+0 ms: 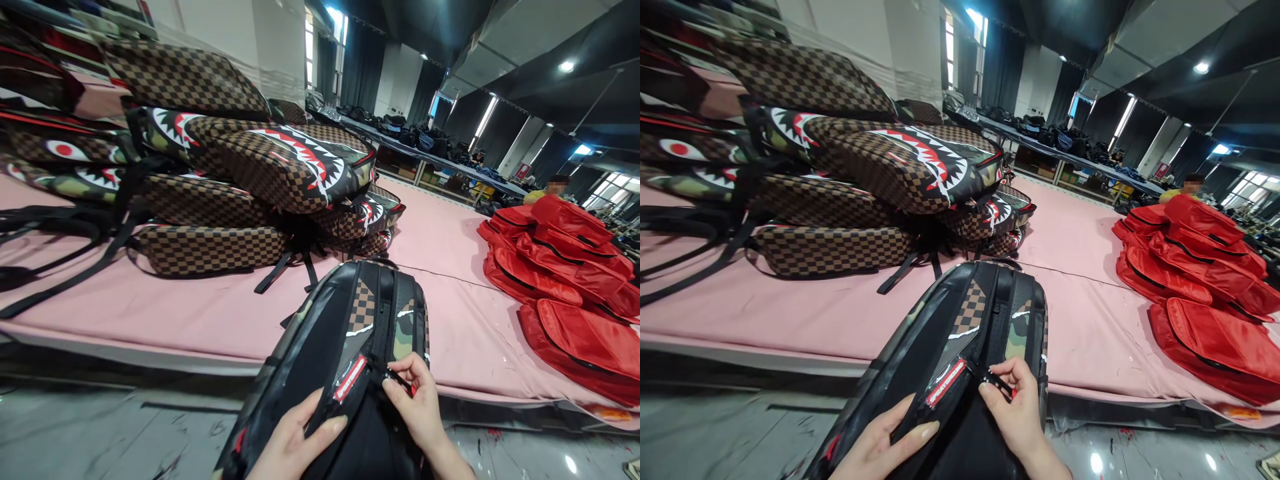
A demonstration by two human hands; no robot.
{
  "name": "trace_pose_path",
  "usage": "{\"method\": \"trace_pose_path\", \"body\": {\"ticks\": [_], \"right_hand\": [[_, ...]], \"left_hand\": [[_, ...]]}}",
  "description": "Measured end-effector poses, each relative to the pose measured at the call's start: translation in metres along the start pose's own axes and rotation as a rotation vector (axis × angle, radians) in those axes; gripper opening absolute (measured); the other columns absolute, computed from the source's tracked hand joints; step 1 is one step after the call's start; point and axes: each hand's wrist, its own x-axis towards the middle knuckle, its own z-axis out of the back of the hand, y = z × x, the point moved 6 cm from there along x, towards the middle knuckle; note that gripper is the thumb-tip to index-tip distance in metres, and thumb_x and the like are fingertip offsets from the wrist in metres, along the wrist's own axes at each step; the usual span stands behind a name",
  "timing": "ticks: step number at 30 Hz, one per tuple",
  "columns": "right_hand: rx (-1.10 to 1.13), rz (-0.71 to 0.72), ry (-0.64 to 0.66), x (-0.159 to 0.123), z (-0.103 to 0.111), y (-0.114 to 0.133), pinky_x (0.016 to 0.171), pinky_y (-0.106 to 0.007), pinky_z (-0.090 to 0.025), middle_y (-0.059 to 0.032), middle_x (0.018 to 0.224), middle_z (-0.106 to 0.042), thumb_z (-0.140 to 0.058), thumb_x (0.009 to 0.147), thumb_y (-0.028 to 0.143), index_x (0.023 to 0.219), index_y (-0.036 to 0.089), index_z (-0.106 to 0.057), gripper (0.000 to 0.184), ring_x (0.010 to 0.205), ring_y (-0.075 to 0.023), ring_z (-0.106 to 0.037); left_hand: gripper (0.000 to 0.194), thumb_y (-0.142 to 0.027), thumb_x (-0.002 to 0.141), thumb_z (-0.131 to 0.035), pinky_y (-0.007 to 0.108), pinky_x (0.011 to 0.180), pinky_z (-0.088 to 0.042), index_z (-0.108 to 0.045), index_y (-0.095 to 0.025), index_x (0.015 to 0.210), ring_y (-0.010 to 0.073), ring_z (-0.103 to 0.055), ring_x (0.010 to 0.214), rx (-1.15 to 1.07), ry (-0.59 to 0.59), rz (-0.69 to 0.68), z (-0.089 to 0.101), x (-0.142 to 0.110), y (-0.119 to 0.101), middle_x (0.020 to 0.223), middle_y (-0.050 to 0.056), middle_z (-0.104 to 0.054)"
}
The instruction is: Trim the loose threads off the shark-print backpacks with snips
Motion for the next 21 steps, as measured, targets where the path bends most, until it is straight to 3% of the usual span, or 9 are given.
{"method": "trace_pose_path", "body": {"ticks": [5,10,15,21], "right_hand": [[-0.009,0.026,-0.006,0.003,-0.005,-0.002,0.064,-0.024,-0.044,-0.0013,0.075,-0.058,-0.065,0.071,0.029,0.076,0.018,-0.056,0.015,0.069,-0.0134,-0.054],[0.022,0.009,0.016,0.008,0.001,-0.006,0.060,-0.024,-0.039,0.0005,0.068,-0.054,-0.065,0.073,0.034,0.075,0.018,-0.056,0.018,0.062,-0.0116,-0.048],[-0.019,-0.001,0.153,0.018,0.009,0.005,0.052,-0.022,-0.034,0.0033,0.061,-0.047,-0.068,0.069,0.034,0.074,0.018,-0.056,0.020,0.055,-0.0095,-0.040],[-0.070,0.036,0.336,0.033,0.002,0.022,0.054,-0.023,-0.038,-0.0009,0.071,-0.060,-0.070,0.067,0.031,0.072,0.018,-0.057,0.018,0.057,-0.0105,-0.049]], "left_hand": [[0.047,-0.037,0.065,-0.068,0.040,0.098,-0.037,-0.063,-0.020,0.108,0.0282,-0.057,0.102,0.034,-0.018,-0.020,-0.003,-0.003,-0.006,0.103,0.005,-0.068],[0.047,-0.039,0.065,-0.068,0.040,0.097,-0.039,-0.063,-0.021,0.109,0.0282,-0.057,0.102,0.050,-0.005,-0.017,-0.003,-0.005,-0.005,0.103,0.005,-0.068],[0.049,-0.041,0.065,-0.068,0.041,0.097,-0.039,-0.062,-0.021,0.110,0.0294,-0.056,0.103,0.098,0.022,-0.016,0.000,-0.006,-0.005,0.104,0.005,-0.068],[0.048,-0.038,0.067,-0.068,0.041,0.099,-0.037,-0.062,-0.023,0.112,0.0291,-0.055,0.104,0.123,0.103,-0.023,-0.001,-0.009,-0.010,0.109,0.005,-0.066]]}}
